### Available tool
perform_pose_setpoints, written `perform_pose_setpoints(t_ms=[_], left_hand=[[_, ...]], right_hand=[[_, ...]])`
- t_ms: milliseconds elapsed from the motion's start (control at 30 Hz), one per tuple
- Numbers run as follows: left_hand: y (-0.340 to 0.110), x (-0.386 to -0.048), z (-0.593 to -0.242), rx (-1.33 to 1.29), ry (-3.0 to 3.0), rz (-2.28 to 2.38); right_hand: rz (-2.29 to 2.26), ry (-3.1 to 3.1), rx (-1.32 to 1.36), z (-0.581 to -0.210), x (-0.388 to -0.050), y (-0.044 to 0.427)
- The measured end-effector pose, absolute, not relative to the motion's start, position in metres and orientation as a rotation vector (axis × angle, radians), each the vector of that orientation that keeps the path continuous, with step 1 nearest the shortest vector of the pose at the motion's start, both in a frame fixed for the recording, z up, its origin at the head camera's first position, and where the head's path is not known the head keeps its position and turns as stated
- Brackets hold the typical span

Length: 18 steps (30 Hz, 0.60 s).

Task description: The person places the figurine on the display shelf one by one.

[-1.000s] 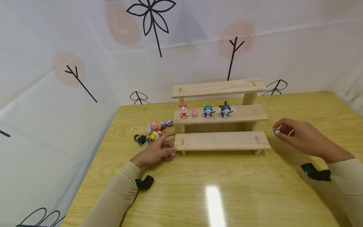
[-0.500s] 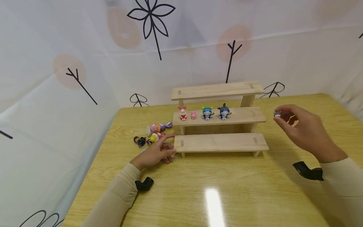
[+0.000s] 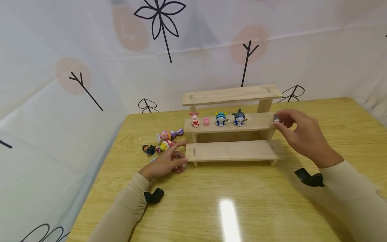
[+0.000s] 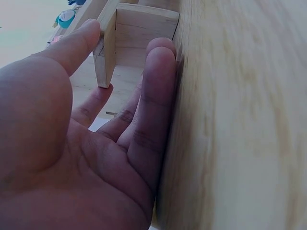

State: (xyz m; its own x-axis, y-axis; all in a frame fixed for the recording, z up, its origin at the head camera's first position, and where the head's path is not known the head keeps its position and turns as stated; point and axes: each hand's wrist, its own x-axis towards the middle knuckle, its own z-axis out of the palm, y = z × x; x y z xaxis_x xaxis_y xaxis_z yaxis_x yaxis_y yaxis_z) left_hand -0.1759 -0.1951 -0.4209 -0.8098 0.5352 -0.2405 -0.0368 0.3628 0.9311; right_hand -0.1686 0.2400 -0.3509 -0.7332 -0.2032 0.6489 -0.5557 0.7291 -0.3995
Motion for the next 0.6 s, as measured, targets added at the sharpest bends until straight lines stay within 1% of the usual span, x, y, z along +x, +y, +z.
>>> perform_pose_setpoints(t_ms=[333,600], left_hand=[[-0.196,-0.176,-0.419,0.424,2.118,1.461],[-0.195,-0.177,-0.419,0.443,2.114,1.464]], right_hand=[[0.931,-2.342,0.586,-0.353,-0.183,0.218],[1.003,-2.41,0.56,-0.356,-0.19,0.211]])
